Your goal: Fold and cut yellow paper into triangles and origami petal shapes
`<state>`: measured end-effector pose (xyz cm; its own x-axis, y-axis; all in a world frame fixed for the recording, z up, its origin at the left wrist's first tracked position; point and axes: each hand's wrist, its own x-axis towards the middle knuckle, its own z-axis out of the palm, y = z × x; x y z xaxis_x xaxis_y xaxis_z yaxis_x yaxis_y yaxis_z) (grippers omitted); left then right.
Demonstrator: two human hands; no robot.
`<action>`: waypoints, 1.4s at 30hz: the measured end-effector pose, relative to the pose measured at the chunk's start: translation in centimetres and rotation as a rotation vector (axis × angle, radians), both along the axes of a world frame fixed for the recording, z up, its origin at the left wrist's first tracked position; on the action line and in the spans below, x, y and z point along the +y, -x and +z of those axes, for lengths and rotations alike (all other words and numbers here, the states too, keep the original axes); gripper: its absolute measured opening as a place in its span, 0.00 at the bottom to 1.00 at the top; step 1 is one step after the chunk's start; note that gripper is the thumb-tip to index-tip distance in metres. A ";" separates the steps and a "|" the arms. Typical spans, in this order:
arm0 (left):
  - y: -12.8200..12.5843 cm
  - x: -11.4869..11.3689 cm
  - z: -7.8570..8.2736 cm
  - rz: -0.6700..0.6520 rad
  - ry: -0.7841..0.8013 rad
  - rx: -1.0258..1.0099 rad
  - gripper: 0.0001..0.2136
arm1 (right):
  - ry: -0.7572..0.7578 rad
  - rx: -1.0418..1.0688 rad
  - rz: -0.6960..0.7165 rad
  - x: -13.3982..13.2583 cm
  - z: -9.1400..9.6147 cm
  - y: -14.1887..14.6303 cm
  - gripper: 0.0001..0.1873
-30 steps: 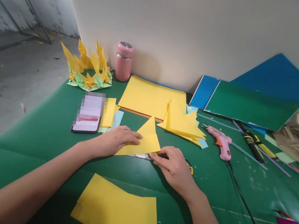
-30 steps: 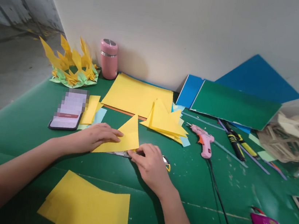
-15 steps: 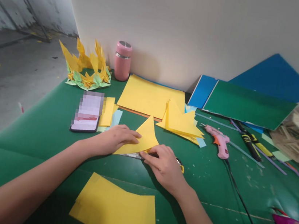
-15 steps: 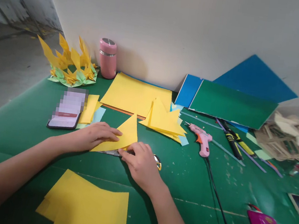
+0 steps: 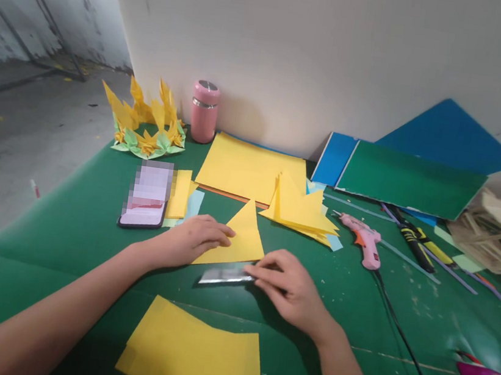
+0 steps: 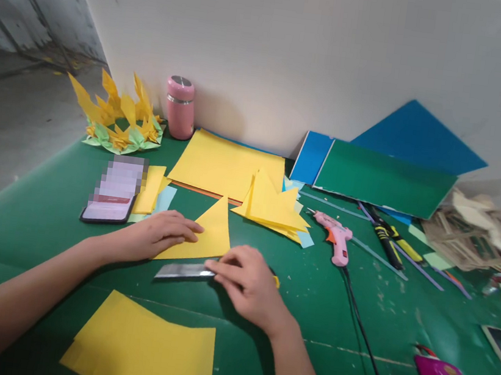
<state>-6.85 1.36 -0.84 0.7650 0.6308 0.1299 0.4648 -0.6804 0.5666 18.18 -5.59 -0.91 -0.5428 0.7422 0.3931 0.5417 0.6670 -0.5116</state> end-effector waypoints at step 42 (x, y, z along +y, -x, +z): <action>-0.5 -1.2 0.9 0.107 0.049 -0.003 0.24 | 0.119 0.281 -0.393 2.3 -2.0 2.4 0.04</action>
